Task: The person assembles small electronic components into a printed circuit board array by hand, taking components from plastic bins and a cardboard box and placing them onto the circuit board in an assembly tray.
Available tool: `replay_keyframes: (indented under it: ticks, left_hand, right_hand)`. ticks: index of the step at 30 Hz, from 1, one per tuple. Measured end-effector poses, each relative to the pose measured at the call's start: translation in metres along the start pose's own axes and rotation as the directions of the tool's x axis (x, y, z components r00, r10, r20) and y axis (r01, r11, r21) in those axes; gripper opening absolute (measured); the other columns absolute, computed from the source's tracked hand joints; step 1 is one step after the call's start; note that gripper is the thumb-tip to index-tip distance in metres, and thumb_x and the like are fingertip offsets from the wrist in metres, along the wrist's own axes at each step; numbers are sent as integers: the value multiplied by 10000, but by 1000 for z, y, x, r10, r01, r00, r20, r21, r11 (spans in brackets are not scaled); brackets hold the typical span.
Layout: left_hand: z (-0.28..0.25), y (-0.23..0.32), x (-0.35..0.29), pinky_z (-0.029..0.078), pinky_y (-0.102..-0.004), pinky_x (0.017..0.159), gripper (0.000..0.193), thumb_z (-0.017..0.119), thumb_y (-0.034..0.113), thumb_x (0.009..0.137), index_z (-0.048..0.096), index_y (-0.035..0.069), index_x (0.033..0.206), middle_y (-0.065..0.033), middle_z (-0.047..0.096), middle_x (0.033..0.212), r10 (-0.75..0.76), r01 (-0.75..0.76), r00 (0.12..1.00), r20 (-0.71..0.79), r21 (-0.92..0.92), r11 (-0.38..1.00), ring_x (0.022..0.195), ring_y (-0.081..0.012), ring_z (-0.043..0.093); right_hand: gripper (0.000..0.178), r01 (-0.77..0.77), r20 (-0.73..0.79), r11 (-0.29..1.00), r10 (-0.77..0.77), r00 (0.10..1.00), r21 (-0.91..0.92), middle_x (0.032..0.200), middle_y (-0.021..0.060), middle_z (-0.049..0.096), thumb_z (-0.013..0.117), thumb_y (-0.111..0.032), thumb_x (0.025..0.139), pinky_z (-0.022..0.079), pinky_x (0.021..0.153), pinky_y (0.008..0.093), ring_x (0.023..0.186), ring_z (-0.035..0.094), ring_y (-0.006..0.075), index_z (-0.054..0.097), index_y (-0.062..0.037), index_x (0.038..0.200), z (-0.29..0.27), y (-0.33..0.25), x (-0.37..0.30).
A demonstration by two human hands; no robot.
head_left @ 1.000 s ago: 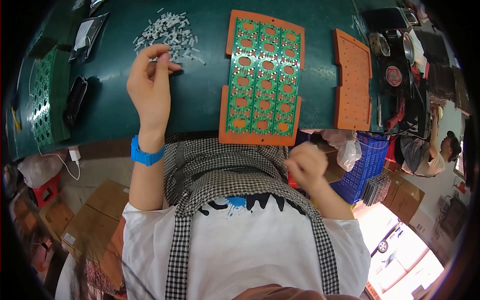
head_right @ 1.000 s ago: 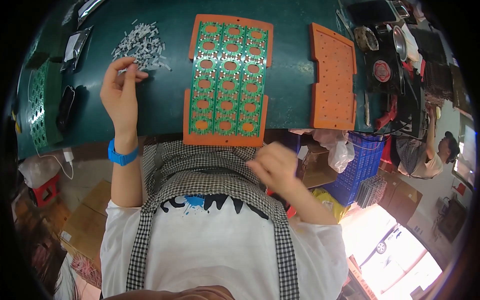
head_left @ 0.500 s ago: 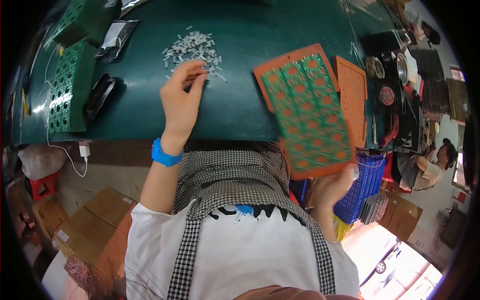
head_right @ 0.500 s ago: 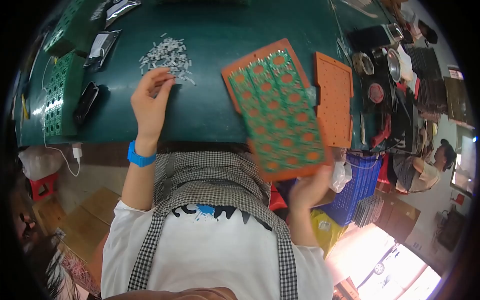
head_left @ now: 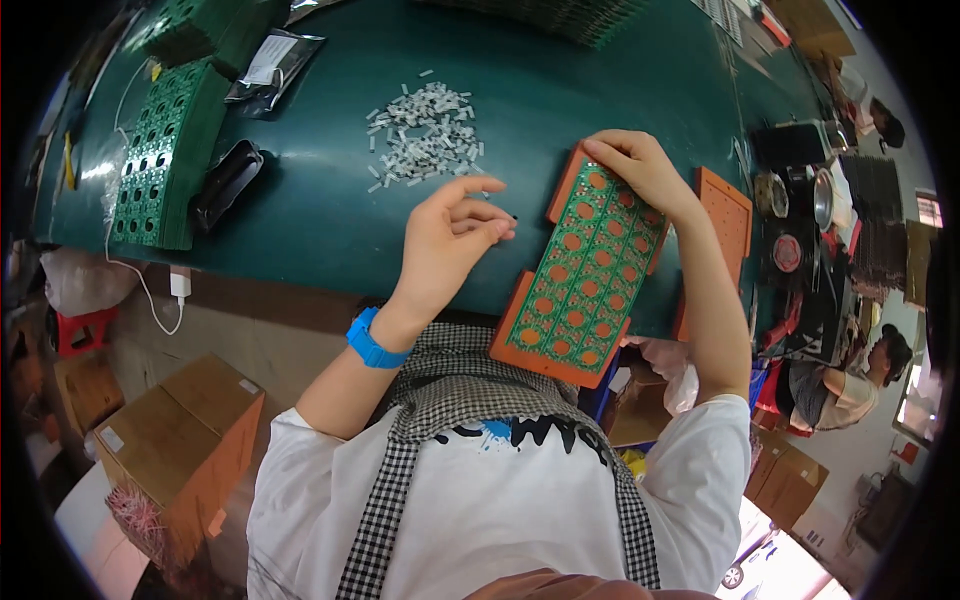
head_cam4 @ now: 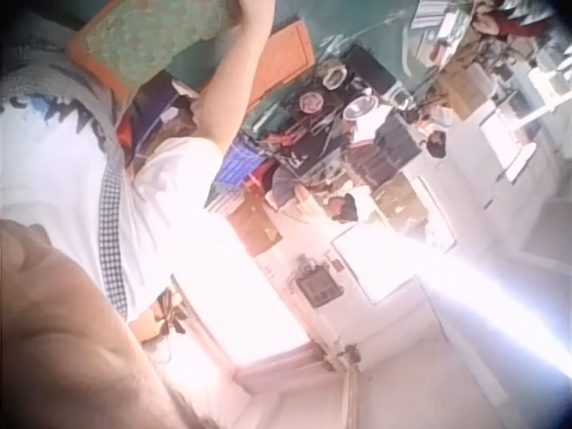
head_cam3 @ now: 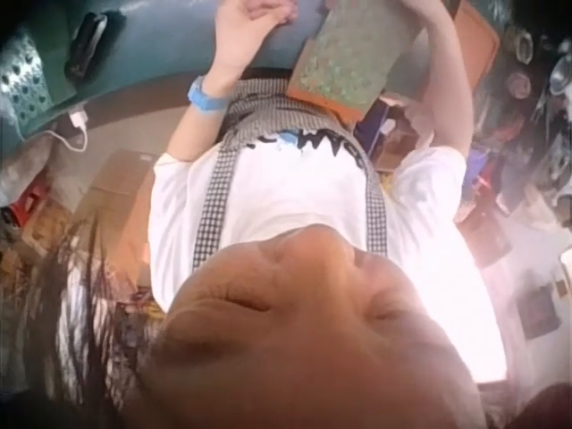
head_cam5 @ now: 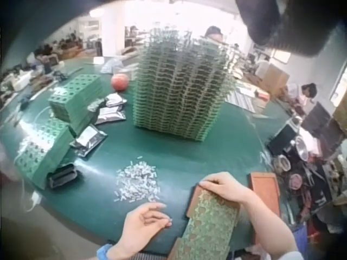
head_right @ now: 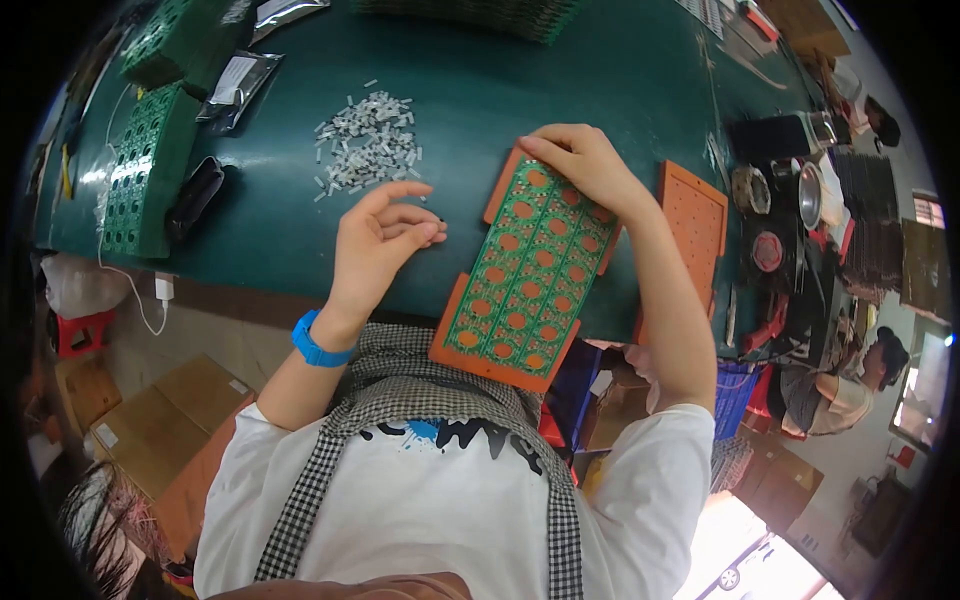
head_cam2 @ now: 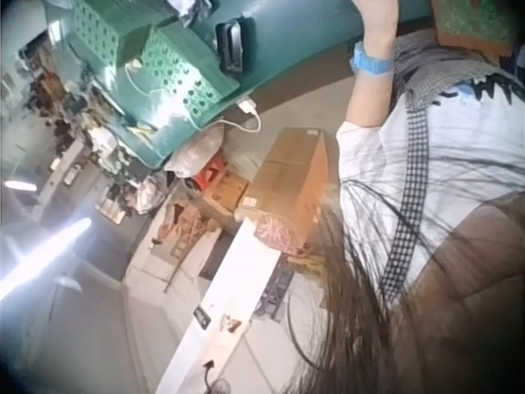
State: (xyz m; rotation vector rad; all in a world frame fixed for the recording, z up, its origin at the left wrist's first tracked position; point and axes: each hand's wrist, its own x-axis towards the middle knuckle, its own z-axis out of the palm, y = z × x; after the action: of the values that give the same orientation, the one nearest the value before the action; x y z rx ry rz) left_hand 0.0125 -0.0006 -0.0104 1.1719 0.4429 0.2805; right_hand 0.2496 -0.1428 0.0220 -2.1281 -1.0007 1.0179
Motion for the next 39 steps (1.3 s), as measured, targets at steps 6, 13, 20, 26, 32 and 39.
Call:
replay_keyframes:
  ticks: [6,13,20,26,32,39]
  left_hand:
    - [7,-3,-6,542,-253,749,325,605,-56,852,543,-16,1168,-124,688,890,31,-27,997,-65,59,998,829,-155,674]
    - [18,1,-3,523,-346,768,374,676,-7,780,576,41,1138,-127,651,977,269,-276,960,80,444,853,893,-245,636]
    - [-19,22,28,399,-401,865,182,719,69,701,674,105,874,-71,557,1050,428,-406,848,311,902,147,1029,-275,504]
    - [-18,15,32,398,-386,842,100,693,84,742,632,86,822,-44,544,964,376,-393,873,311,905,162,985,-244,502]
    - [-14,11,29,435,-357,733,95,672,49,769,598,45,828,-76,575,865,466,-445,844,266,832,332,857,-253,542]
    - [-4,4,15,526,-252,698,170,594,-46,861,615,-41,1029,-91,660,907,123,-126,992,26,156,980,781,-129,649]
  right_hand:
    - [122,422,-289,873,-481,828,-243,796,90,608,695,-151,797,489,730,363,772,600,251,666,-47,852,53,-49,-32]
    - [53,350,-417,907,-418,807,-232,811,109,632,657,-58,824,492,636,326,731,629,230,639,-21,858,80,-36,-55]
    - [80,234,-330,920,-337,882,-314,799,106,556,607,-80,869,458,683,330,743,564,244,586,-3,881,26,-10,-18]
    - [95,227,-238,919,-310,920,-322,834,109,555,583,-104,884,459,705,337,777,563,278,573,-10,880,19,-11,-12]
    - [103,230,-258,893,-345,902,-388,853,105,565,600,-121,874,470,711,348,800,572,288,580,-20,882,24,-10,-13]
    - [107,288,-310,709,-586,748,-644,865,71,598,672,-133,815,495,701,364,808,607,250,622,-68,884,37,1,-19]
